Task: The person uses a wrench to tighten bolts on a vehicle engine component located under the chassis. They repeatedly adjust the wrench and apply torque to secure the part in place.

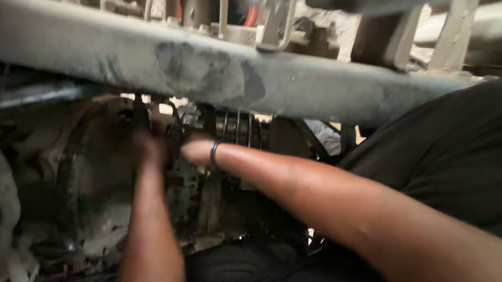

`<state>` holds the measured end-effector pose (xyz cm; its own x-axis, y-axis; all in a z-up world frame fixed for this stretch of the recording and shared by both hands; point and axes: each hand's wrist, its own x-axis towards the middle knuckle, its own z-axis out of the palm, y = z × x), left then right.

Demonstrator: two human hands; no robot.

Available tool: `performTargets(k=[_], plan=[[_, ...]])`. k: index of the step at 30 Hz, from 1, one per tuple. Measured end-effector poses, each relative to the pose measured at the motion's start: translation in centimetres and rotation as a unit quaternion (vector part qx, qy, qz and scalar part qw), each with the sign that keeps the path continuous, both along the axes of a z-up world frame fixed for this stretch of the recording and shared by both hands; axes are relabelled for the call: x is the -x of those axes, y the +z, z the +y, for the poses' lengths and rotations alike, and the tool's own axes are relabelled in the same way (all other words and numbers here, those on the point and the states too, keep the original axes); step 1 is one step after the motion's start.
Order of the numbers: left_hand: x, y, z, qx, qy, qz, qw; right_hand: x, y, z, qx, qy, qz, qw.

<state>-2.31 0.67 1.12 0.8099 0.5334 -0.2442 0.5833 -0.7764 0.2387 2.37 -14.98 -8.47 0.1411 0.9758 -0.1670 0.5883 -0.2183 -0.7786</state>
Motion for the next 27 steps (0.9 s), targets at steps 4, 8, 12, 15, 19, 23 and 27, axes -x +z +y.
performTargets(k=[4, 8, 12, 15, 19, 23, 27], plan=[[-3.6, -2.8, 1.5, 0.006, -0.07, -0.006, 0.998, -0.1, -0.4, -0.7, 0.002, 0.011, -0.006, 1.0], [-7.1, -0.3, 1.5, 0.084, -0.039, 0.071, 0.993, -0.7, -0.8, -1.1, 0.008, 0.017, -0.004, 1.0], [-8.1, 3.4, 0.0, 0.147, 0.034, 0.12, 0.981, -0.3, -0.6, -1.4, 0.009, 0.019, 0.005, 1.0], [-8.3, 3.7, 0.0, 0.11, 0.014, 0.104, 0.988, -0.1, -0.4, -1.4, 0.007, 0.024, 0.005, 1.0], [-7.7, 1.7, 0.2, 0.033, -0.018, 0.111, 0.993, 0.6, -0.4, -1.6, 0.015, 0.005, 0.022, 1.0], [-6.4, -0.4, -1.0, -0.038, 0.01, 0.102, 0.994, 1.6, 0.4, -1.6, 0.028, -0.032, 0.059, 0.997], [-6.1, -1.0, -0.8, -0.011, 0.002, 0.066, 0.998, 2.4, 1.6, -1.5, 0.052, -0.084, 0.109, 0.989]])
